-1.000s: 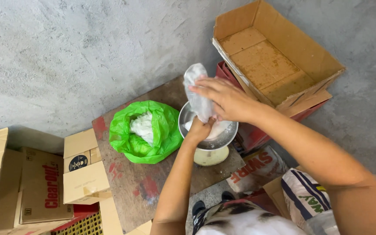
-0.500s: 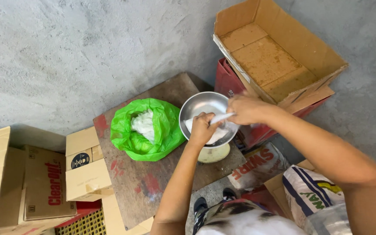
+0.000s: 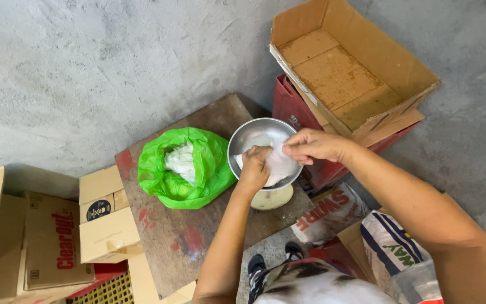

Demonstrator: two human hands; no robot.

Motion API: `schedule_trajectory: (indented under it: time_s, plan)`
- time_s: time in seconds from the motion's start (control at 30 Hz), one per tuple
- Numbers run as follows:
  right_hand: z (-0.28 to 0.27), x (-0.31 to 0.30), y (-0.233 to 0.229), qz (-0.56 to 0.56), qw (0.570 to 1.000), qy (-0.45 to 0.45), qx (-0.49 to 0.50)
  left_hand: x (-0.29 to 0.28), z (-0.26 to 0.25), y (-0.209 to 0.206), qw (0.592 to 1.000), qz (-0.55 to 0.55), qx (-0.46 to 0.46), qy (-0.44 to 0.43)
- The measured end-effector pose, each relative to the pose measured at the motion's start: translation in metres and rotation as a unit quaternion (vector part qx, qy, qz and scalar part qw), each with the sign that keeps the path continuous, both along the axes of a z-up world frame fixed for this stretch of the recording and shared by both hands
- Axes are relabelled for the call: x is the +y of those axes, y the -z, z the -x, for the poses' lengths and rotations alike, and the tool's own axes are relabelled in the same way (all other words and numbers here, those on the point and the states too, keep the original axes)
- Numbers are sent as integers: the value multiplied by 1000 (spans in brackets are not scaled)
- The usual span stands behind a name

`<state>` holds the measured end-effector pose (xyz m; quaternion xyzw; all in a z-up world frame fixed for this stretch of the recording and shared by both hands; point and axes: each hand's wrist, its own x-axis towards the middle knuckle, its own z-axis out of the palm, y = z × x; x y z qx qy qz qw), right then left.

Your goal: Measure and package animal feed into plastic bags using a scale and scoop.

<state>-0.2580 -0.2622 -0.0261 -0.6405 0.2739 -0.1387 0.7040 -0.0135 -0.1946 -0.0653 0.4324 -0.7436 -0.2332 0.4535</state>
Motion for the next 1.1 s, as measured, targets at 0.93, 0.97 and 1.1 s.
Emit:
schedule_trajectory:
  time_s: [0.93,0.97,1.1]
  plan:
    - [6,62,-27,-19,982,185,35,16,4,-49,985,108,-114,-66]
    - [-2,79,-17,-99,974,198,-42,14,2,-52,987,101,-103,-76]
    - [-34,140,4,-289,910,148,-257,1,0,-72,995,85,-3,-47]
